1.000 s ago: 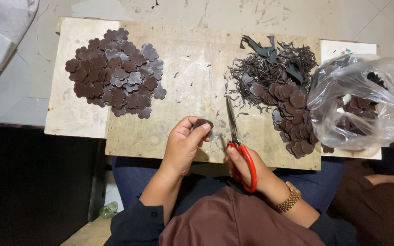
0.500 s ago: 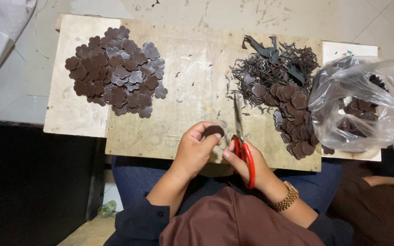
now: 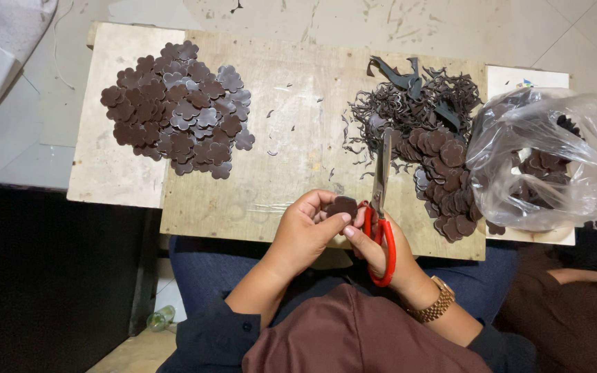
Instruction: The person trims the edges of dark brown flower-shaped leather pieces using red-handled scissors. They hold each piece in the left hand and carefully cut around the perimeter, then place the trimmed pieces into a pile on the table.
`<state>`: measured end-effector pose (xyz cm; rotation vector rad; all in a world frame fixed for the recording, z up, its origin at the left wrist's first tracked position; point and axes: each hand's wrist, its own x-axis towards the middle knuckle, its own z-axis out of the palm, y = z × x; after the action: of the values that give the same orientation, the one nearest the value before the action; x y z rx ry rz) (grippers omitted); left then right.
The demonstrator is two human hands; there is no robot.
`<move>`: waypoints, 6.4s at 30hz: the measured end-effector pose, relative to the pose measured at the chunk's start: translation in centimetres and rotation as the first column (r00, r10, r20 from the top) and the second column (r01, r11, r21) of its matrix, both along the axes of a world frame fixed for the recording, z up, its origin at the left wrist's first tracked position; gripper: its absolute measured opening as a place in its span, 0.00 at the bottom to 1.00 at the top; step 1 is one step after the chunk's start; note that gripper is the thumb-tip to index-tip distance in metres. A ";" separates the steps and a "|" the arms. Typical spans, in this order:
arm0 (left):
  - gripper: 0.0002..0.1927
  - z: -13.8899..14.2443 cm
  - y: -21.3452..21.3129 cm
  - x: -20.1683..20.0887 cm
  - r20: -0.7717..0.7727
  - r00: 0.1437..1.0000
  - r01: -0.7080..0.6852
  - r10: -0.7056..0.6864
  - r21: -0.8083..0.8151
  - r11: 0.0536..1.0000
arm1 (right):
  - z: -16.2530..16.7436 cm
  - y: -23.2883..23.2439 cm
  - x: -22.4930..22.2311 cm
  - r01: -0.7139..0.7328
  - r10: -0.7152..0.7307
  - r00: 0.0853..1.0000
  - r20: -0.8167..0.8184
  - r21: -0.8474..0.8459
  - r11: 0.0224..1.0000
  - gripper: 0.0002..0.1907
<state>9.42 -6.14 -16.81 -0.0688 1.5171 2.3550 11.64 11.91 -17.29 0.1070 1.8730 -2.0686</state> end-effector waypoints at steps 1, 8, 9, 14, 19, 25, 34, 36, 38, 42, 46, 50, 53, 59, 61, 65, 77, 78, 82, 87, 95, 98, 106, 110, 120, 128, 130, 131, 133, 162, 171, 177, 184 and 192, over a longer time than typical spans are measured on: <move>0.11 -0.1 0.0 0.0 -0.007 1.000 0.001 -0.001 -0.015 1.000 | 0.0 0.0 0.0 0.001 -0.001 1.000 -0.002 -0.006 1.000 0.09; 0.09 -0.5 0.1 0.1 -0.026 1.000 -0.006 0.005 -0.053 0.999 | 0.1 0.1 -0.3 0.001 0.000 1.000 0.026 -0.026 1.000 0.08; 0.08 -0.6 0.1 0.1 -0.042 0.999 -0.015 0.013 -0.054 0.998 | 0.1 0.1 -0.3 0.001 0.000 0.999 0.043 -0.027 1.000 0.08; 0.08 -0.9 0.2 0.0 -0.032 0.999 -0.040 0.037 -0.090 0.995 | 0.0 -0.3 -0.4 0.020 -0.021 0.998 0.066 0.020 1.000 0.09; 0.09 -0.5 -0.1 0.1 0.103 0.993 -0.045 0.051 -0.060 0.997 | 0.4 -0.2 -0.4 -0.007 0.008 0.997 0.074 -0.005 1.000 0.09; 0.11 0.4 -0.7 -0.6 0.064 0.990 -0.131 0.128 0.037 0.991 | 0.8 -0.1 0.0 -0.111 0.115 0.992 0.060 -0.069 0.991 0.10; 0.12 1.8 -1.8 -1.1 0.062 0.977 -0.205 0.202 0.051 0.977 | 1.9 0.5 0.3 -0.370 0.381 0.908 -0.174 0.094 0.924 0.18; 0.13 2.1 -1.6 -1.2 0.049 0.979 -0.201 0.198 0.066 0.977 | 2.3 0.5 0.3 -0.395 0.397 0.915 -0.069 0.034 0.918 0.21; 0.14 2.4 -1.5 -1.2 0.049 0.979 -0.202 0.199 0.070 0.977 | 2.7 0.5 0.4 -0.421 0.421 0.907 -0.018 0.008 0.907 0.21; 0.16 2.9 -1.3 -1.0 0.064 0.974 -0.221 0.218 0.043 0.974 | 3.3 0.2 0.4 -0.459 0.460 0.886 -0.059 0.031 0.888 0.19; 0.16 3.0 -1.2 -0.9 0.025 0.969 -0.246 0.246 0.041 0.968 | 3.8 0.1 0.2 -0.469 0.473 0.877 -0.088 0.060 0.881 0.18; 0.16 2.7 -1.1 -0.8 -0.020 0.969 -0.244 0.244 0.018 0.970 | 3.8 0.1 0.1 -0.463 0.474 0.878 -0.072 0.124 0.878 0.17; 0.16 2.5 -1.1 -0.8 -0.013 0.968 -0.252 0.253 0.039 0.967 | 3.5 0.0 0.1 -0.451 0.465 0.884 -0.053 0.169 0.877 0.17; 0.16 2.5 -1.0 -0.7 0.020 0.968 -0.251 0.250 0.058 0.966 | 2.9 0.1 0.3 -0.441 0.446 0.894 -0.043 0.097 0.892 0.24; 0.16 2.5 -0.9 -0.7 0.015 0.966 -0.257 0.256 0.062 0.964 | 2.8 0.2 0.3 -0.455 0.457 0.887 -0.061 0.042 0.889 0.26; 0.16 2.4 -0.9 -0.6 0.012 0.967 -0.256 0.256 0.075 0.964 | 2.7 0.3 0.2 -0.481 0.482 0.873 -0.075 0.029 0.876 0.28; 0.14 2.1 -0.9 -0.5 0.012 0.965 -0.261 0.262 0.128 0.957 | 2.9 0.3 0.3 -0.453 0.456 0.884 -0.098 0.059 0.890 0.27; 0.13 2.0 -0.9 -0.5 0.009 0.967 -0.255 0.256 0.133 0.958 | 2.9 0.3 0.4 -0.452 0.454 0.884 -0.108 0.043 0.891 0.27; 0.13 2.0 -1.2 -0.5 0.015 0.969 -0.248 0.248 0.105 0.963 | 2.6 0.4 0.6 -0.455 0.451 0.890 -0.068 -0.074 0.887 0.26; 0.12 2.2 -1.4 -0.5 0.032 0.969 -0.249 0.247 0.078 0.965 | 2.4 0.3 0.7 -0.457 0.454 0.890 -0.046 -0.114 0.882 0.26; 0.13 2.5 -1.0 -0.4 0.019 0.970 -0.243 0.242 0.105 0.964 | 2.6 0.2 0.1 -0.497 0.494 0.858 -0.141 0.011 0.868 0.30; 0.13 2.5 -1.0 -0.4 0.031 0.969 -0.246 0.245 0.087 0.965 | 2.6 0.5 0.2 -0.492 0.491 0.860 -0.137 0.031 0.870 0.31; 0.12 2.5 -1.5 -0.5 0.070 0.972 -0.231 0.226 0.066 0.971 | 2.6 0.8 0.2 -0.484 0.482 0.870 -0.106 0.001 0.875 0.31; 0.12 2.4 -1.5 -0.5 0.061 0.973 -0.226 0.223 0.058 0.972 | 2.6 0.7 0.1 -0.487 0.489 0.870 -0.066 0.044 0.872 0.31; 0.11 2.3 -1.6 -0.6 0.065 0.973 -0.224 0.221 0.051 0.973 | 2.3 0.7 0.1 -0.519 0.516 0.849 -0.116 0.008 0.855 0.31; 0.11 2.0 -1.5 -0.7 0.069 0.972 -0.229 0.225 0.069 0.971 | 1.8 0.9 0.4 -0.452 0.452 0.891 -0.031 0.017 0.892 0.30; 0.11 2.0 -1.6 -0.7 0.076 0.971 -0.230 0.225 0.071 0.971 | 1.8 1.0 0.4 -0.453 0.453 0.891 -0.033 -0.002 0.892 0.30; 0.11 2.1 -1.7 -0.7 0.069 0.972 -0.230 0.226 0.073 0.970 | 1.8 1.0 0.4 -0.459 0.459 0.888 -0.033 -0.006 0.888 0.30; 0.11 2.1 -1.8 -0.7 0.053 0.972 -0.230 0.227 0.076 0.970 | 1.8 1.1 0.2 -0.472 0.471 0.881 -0.034 -0.015 0.882 0.30; 0.12 2.1 -2.6 -0.6 0.065 0.982 -0.181 0.177 0.077 0.980 | 1.7 1.1 0.2 -0.490 0.489 0.869 -0.075 -0.006 0.872 0.29; 0.14 2.4 -2.0 -0.6 0.042 0.980 -0.198 0.195 0.101 0.975 | 2.5 0.7 0.2 -0.521 0.522 0.851 -0.057 -0.209 0.827 0.31; 0.14 2.6 -2.3 -0.6 0.039 0.974 -0.226 0.223 0.113 0.968 | 2.5 0.6 0.2 -0.523 0.519 0.852 -0.069 -0.103 0.846 0.33; 0.16 2.4 -2.0 -0.6 0.041 0.971 -0.240 0.237 0.106 0.965 | 2.7 0.5 0.5 -0.472 0.472 0.881 -0.023 -0.082 0.878 0.30; 0.16 2.2 -2.4 -0.5 0.033 0.970 -0.241 0.239 0.124 0.963 | 2.4 0.6 0.3 -0.484 0.483 0.875 -0.039 -0.033 0.875 0.28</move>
<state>8.88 -8.50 -14.57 -0.2553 1.4156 2.6272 11.91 12.54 -14.93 -0.3708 1.6548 -1.7613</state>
